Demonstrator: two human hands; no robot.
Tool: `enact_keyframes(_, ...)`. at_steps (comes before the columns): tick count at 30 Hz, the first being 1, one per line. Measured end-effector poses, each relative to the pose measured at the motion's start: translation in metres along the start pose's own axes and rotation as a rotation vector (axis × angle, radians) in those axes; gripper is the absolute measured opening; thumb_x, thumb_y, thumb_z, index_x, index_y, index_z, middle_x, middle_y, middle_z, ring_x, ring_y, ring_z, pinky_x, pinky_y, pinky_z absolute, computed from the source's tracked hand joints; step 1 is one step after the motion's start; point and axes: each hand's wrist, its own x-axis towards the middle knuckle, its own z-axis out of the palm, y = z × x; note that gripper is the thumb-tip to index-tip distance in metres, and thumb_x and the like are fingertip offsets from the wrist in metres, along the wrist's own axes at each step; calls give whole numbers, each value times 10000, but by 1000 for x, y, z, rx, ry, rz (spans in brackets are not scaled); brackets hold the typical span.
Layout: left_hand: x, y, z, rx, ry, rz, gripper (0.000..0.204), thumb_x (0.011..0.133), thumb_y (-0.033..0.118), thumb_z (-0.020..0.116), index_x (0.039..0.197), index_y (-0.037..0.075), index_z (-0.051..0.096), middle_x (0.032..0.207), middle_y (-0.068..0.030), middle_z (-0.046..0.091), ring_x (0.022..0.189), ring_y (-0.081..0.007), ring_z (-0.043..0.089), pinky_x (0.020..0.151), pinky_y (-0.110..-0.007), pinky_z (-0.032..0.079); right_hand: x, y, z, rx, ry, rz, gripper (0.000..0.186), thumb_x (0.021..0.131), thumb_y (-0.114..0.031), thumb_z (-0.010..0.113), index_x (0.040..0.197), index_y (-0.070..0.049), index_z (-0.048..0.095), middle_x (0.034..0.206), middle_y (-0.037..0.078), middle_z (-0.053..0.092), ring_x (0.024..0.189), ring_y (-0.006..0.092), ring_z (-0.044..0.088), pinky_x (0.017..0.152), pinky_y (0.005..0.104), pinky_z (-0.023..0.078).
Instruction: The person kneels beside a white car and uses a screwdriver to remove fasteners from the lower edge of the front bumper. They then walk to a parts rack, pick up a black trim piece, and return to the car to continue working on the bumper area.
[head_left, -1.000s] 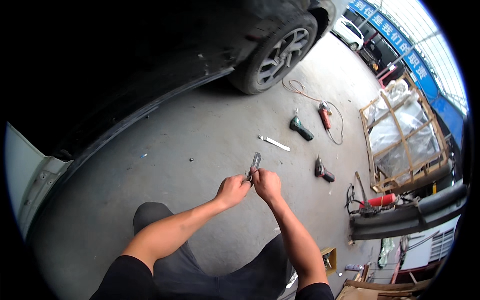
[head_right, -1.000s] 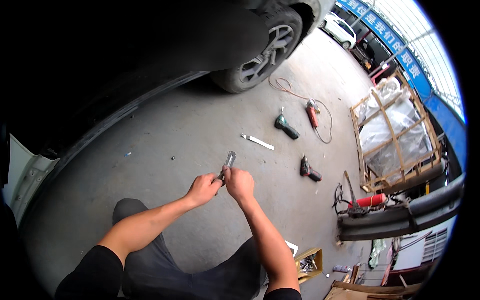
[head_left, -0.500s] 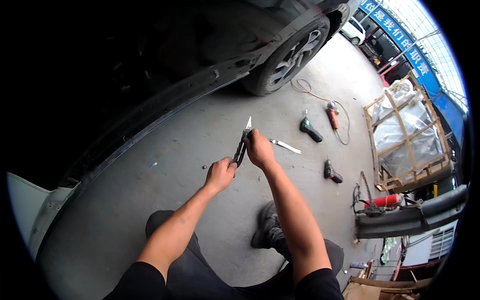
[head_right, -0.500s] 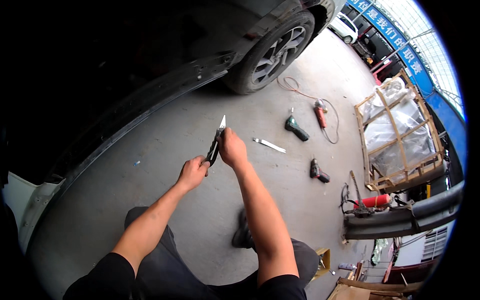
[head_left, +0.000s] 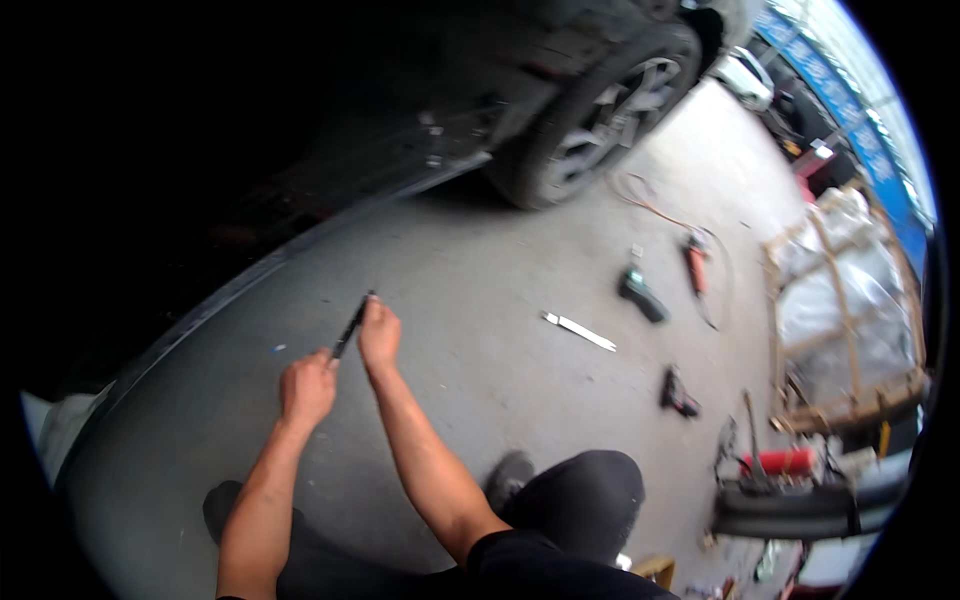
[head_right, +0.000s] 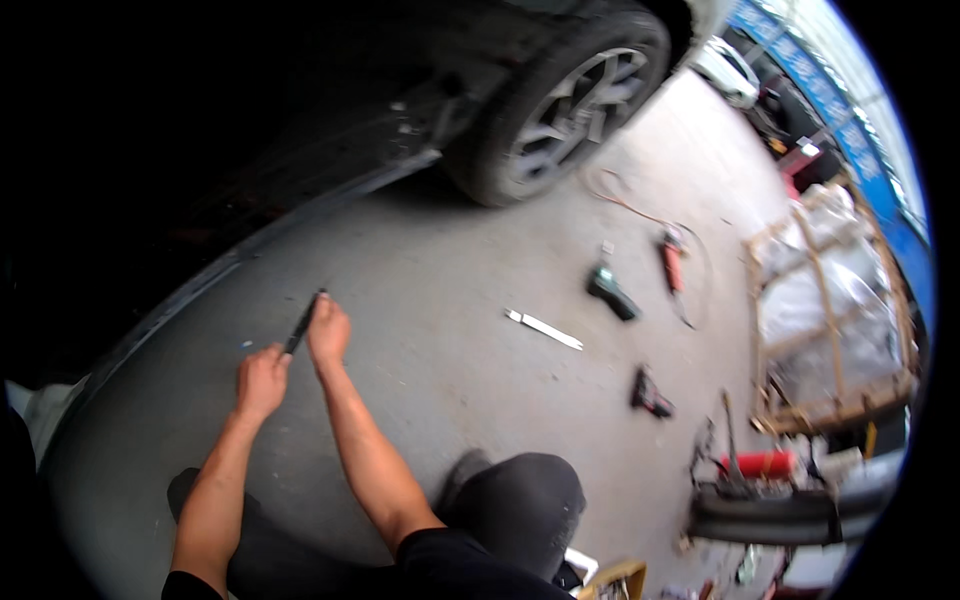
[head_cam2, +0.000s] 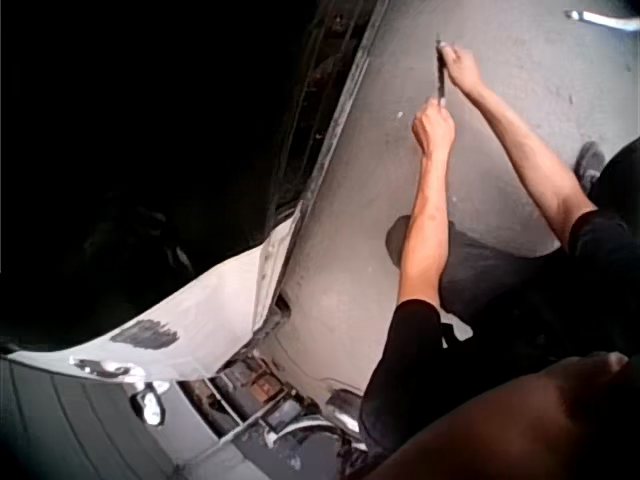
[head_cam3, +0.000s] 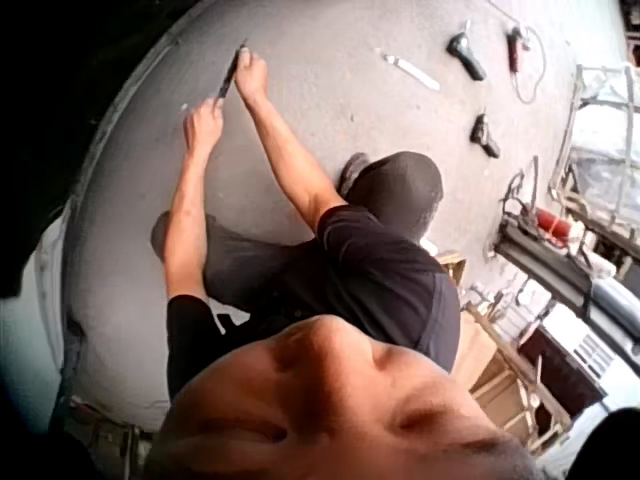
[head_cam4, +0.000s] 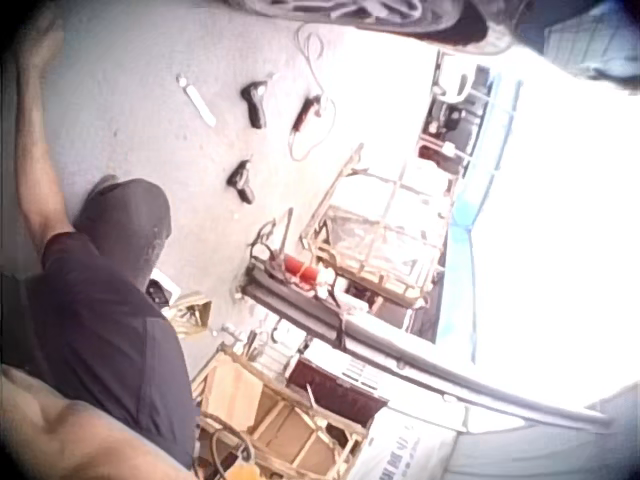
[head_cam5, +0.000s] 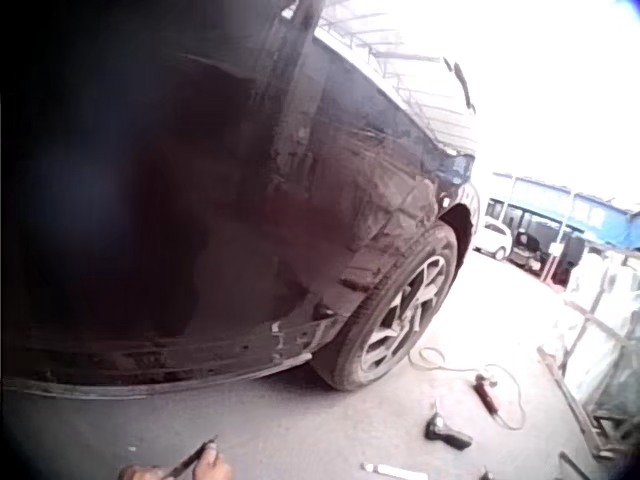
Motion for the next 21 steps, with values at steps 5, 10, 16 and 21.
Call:
enact_keyframes(5,34,28,29,-28,-39,-180,203,860,218,574,834,17,587,746,-237,606,738,-453,581,627,-522,450,50,9,4,285,151,-27,409,971,-351,443,825,20,530,654,130,564,569,281,550,576,407,449)
enact_keyframes(10,61,47,56,-38,-180,-302,200,869,231,573,853,36,617,694,-173,625,688,-351,635,628,-426,479,105,-28,-34,1105,-286,325,396,987,-383,401,825,-40,514,661,61,539,541,162,539,496,300,475)
enact_keyframes(16,133,118,26,186,-286,-311,166,882,161,576,865,6,636,733,-96,678,616,-150,606,601,-316,469,149,-51,-77,1329,-246,310,492,1004,-427,301,976,18,508,800,118,575,598,181,585,538,325,524)
enact_keyframes(21,172,133,45,127,-173,-294,168,883,157,577,845,3,631,705,-90,664,549,-129,559,552,-302,446,169,-54,-83,1439,-273,376,398,1004,-381,342,946,-24,508,779,94,575,613,170,584,545,311,513)
